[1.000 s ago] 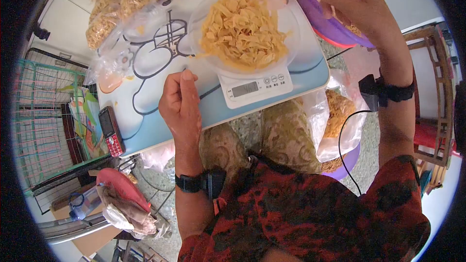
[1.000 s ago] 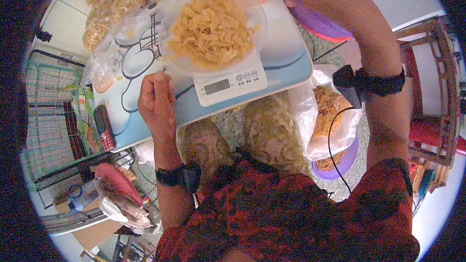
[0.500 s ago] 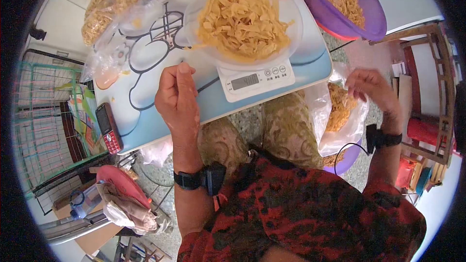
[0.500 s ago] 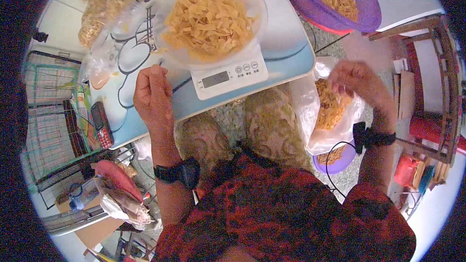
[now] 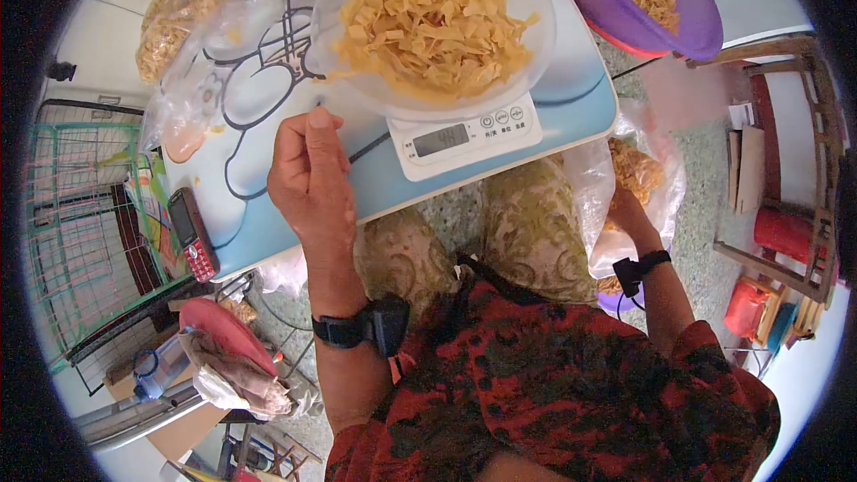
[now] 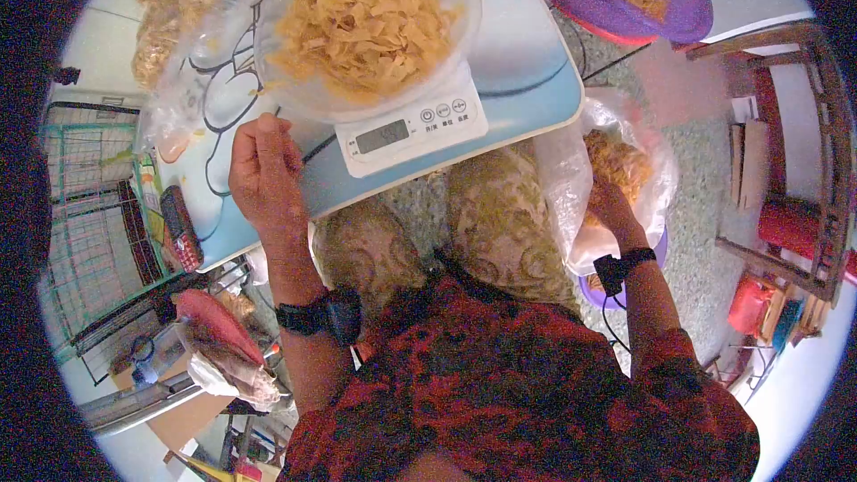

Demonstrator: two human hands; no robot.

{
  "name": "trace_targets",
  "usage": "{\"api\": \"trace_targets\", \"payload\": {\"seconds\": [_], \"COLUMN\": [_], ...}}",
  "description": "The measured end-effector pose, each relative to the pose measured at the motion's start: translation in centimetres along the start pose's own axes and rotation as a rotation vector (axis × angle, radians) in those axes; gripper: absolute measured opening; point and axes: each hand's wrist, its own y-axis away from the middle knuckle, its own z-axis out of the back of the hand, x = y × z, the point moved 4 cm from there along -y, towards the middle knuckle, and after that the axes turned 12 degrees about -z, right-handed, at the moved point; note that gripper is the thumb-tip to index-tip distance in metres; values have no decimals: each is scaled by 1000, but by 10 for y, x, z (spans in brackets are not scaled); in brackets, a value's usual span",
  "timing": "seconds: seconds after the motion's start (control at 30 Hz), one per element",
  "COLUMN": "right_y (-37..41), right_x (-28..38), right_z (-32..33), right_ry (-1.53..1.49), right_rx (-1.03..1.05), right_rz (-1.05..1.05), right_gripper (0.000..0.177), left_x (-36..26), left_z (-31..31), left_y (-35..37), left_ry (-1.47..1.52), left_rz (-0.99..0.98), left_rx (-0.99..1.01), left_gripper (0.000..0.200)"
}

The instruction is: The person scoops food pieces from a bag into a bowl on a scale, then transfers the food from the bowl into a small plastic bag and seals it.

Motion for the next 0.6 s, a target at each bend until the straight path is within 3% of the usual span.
{"api": "trace_targets", "payload": {"seconds": [0.07, 0.17, 0.27, 0.37, 0.6], "right_y": [-6, 3, 16, 4, 12], "right_x": [8, 8, 49, 22, 28], "right_z": [-13, -13, 8, -3, 2], "right_ry": [268, 200, 272, 368, 412], "right_rx": [-85, -36, 19, -8, -97], "right_rz": [116, -122, -317, -227, -338], "right_gripper": [58, 62, 65, 64, 61], "left_x": [-1, 0, 2, 3, 2], "left_z": [-1, -1, 0, -1, -1], "left_y": [0, 0, -1, -1, 0], "left_ry": [-2, -2, -13, 8, -7], "left_rz": [-1, 0, 0, 9, -3], "left_rx": [-8, -14, -13, -21, -37], "left_gripper": [26, 26, 26, 25, 23]}}
